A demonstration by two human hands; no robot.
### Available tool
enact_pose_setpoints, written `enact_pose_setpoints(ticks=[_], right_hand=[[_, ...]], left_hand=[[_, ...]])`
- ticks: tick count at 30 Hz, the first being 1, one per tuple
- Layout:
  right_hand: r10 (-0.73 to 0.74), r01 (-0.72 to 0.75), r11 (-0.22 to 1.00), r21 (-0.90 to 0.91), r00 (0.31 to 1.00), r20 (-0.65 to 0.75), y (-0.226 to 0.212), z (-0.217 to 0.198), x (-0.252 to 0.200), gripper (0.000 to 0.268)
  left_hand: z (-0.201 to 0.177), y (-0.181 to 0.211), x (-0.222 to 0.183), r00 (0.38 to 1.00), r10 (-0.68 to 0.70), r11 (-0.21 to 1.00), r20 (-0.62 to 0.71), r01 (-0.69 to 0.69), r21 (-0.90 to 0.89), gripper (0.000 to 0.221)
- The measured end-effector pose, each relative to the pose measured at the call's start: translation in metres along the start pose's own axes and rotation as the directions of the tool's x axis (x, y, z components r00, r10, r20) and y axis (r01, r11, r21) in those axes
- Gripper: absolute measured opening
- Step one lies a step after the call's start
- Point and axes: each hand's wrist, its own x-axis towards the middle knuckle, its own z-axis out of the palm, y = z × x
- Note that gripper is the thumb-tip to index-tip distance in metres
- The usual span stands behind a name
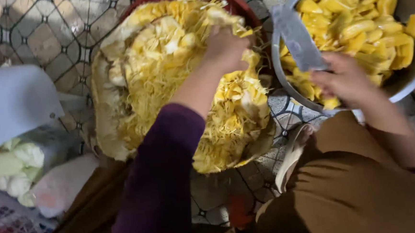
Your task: Extracting jackfruit bulbs from the core and placing them into a bowl
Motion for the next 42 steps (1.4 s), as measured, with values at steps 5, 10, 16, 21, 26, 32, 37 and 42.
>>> enact_pose_setpoints(ticks=[5, 10, 16, 21, 26, 32, 37, 42], right_hand=[[-0.078, 0.077, 0.989, -0.127, 0.997, -0.003, 0.026, -0.037, 0.011, 0.034], [-0.185, 0.254, 0.9, 0.353, 0.958, -0.218, 0.038, -0.033, 0.014, 0.017], [-0.166, 0.22, 0.922, 0.318, 0.968, -0.19, 0.034, -0.021, 0.015, 0.013], [-0.123, 0.171, 0.945, 0.277, 0.975, -0.184, 0.026, -0.016, 0.01, 0.009], [0.151, -0.148, 0.988, 0.041, 0.985, -0.083, -0.024, -0.013, -0.018, 0.037], [0.07, -0.068, 0.998, -0.019, 0.951, 0.301, 0.035, 0.007, 0.007, 0.03], [-0.012, -0.055, 0.973, 0.225, 0.958, 0.288, 0.035, 0.057, 0.012, 0.026], [-0.024, -0.008, 0.987, 0.162, 0.981, 0.192, 0.048, 0.084, 0.021, 0.025]], left_hand=[[0.031, 0.05, 0.056, 0.988, -0.091, 0.716, 0.125, -0.022, 0.698, 0.05], [0.116, 0.061, 0.144, 0.968, -0.243, 0.33, -0.057, 0.138, 0.934, 0.023], [0.187, 0.047, 0.182, 0.978, -0.185, 0.318, -0.096, 0.152, 0.936, 0.021], [0.14, 0.042, 0.152, 0.983, -0.179, 0.602, 0.031, 0.085, 0.794, 0.036], [0.094, 0.027, 0.134, 0.967, -0.254, 0.843, 0.036, 0.203, 0.499, 0.038], [0.015, 0.001, 0.047, 0.971, 0.007, 0.9, 0.238, -0.11, 0.421, 0.044], [0.02, -0.036, 0.016, 0.94, 0.32, 0.933, -0.117, -0.291, 0.21, 0.037], [0.039, -0.051, 0.007, 0.864, 0.392, 0.915, -0.316, -0.331, 0.231, 0.034]])
